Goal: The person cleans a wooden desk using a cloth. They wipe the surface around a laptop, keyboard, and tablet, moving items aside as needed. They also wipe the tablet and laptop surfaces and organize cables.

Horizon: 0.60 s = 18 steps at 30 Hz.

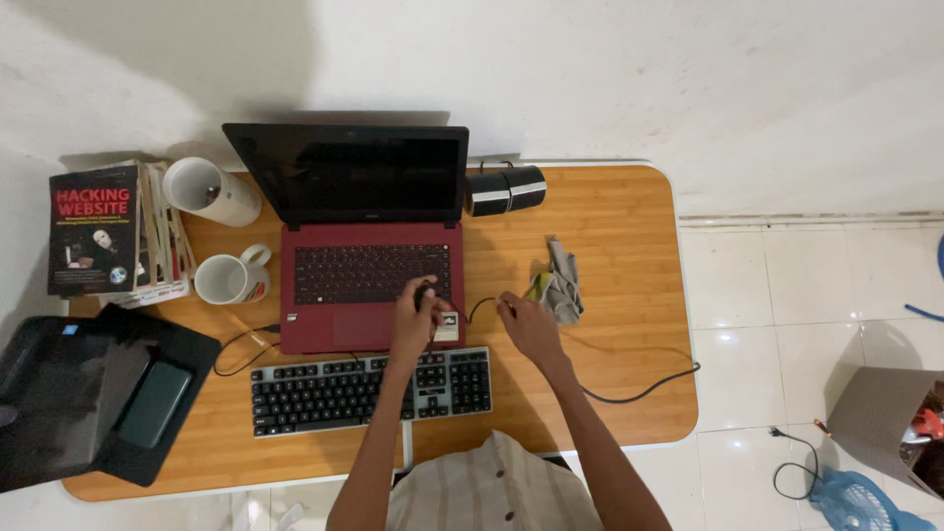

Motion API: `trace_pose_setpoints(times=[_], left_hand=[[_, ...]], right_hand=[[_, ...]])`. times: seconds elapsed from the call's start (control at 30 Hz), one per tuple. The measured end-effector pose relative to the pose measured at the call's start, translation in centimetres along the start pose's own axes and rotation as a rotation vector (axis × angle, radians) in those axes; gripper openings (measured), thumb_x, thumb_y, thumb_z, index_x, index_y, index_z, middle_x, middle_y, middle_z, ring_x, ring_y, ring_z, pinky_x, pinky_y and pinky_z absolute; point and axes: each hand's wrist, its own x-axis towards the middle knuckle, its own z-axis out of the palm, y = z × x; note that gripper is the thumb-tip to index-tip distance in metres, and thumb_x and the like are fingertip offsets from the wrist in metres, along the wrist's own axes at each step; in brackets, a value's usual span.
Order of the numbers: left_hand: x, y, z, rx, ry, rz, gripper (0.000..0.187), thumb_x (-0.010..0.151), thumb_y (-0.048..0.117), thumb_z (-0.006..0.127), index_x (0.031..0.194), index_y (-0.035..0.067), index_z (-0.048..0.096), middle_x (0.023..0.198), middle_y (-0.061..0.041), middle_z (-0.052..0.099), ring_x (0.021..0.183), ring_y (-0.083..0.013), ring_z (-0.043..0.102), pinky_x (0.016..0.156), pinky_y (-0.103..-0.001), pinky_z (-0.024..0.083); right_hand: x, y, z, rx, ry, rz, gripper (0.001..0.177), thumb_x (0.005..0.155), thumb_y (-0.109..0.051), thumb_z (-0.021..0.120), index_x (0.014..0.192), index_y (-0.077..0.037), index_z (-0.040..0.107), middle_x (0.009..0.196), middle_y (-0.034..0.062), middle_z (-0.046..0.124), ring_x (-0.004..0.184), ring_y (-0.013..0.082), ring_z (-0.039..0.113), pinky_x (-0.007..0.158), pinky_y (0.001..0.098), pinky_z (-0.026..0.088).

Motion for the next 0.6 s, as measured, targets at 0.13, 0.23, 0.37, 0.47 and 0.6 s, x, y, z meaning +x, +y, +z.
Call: trace_pose_setpoints(times=[0.13, 0.23, 0.37, 0.47, 0.6], left_hand=[[-0.8, 1.6, 1.6, 0.044, -0.135, -0.077, 0.036, 0.107, 0.025, 0.049, 0.139, 0.011, 0.058, 0.080, -0.003, 0.072, 0.056, -0.0078, 0.059, 0.046, -0.025, 0.044], [-0.8, 2.9, 1.8, 0.116, -0.332, -0.089, 0.035, 0.109, 0.025, 0.049, 0.140, 0.012, 0.059, 0.081, -0.002, 0.071, 0.057, -0.0073, 0.057, 0.048, -0.024, 0.043], [-1.2, 3.8, 0.6, 0.064, -0.537, -0.073, 0.038, 0.107, 0.019, 0.049, 0.144, 0.012, 0.056, 0.083, -0.001, 0.068, 0.060, -0.0068, 0.053, 0.051, -0.024, 0.043], [-1.1, 4.4, 0.0, 0.165, -0.502, -0.148, 0.039, 0.107, 0.018, 0.049, 0.144, 0.014, 0.057, 0.079, 0.000, 0.066, 0.061, -0.0061, 0.052, 0.054, -0.022, 0.045], [-1.1, 5.5, -1.2, 0.012, -0.408, -0.194, 0.039, 0.106, 0.015, 0.052, 0.144, 0.013, 0.058, 0.073, 0.003, 0.055, 0.058, -0.0051, 0.045, 0.051, -0.021, 0.039]], right_hand=[[0.1, 0.1, 0.1, 0.000, -0.189, -0.170, 0.028, 0.100, -0.032, 0.061, 0.111, -0.010, 0.074, 0.085, 0.0160, 0.074, 0.074, 0.0375, 0.071, 0.068, 0.0496, 0.056], [0.3, -0.4, -0.1, -0.106, -0.172, -0.288, 0.027, 0.096, -0.032, 0.064, 0.107, -0.013, 0.079, 0.086, 0.0157, 0.072, 0.078, 0.0351, 0.070, 0.069, 0.0474, 0.056], [0.3, -0.5, -0.9, -0.177, -0.163, -0.231, 0.030, 0.098, -0.036, 0.060, 0.108, -0.015, 0.079, 0.090, 0.0142, 0.071, 0.081, 0.0342, 0.070, 0.070, 0.0478, 0.056], [0.7, 0.0, -1.5, -0.192, -0.144, -0.155, 0.036, 0.098, -0.043, 0.061, 0.109, -0.013, 0.078, 0.091, 0.0160, 0.071, 0.080, 0.0360, 0.070, 0.070, 0.0482, 0.056], [0.8, 1.7, -0.8, -0.204, -0.199, 0.040, 0.038, 0.104, -0.045, 0.055, 0.113, -0.013, 0.075, 0.090, 0.0178, 0.072, 0.082, 0.0364, 0.070, 0.072, 0.0487, 0.056]])
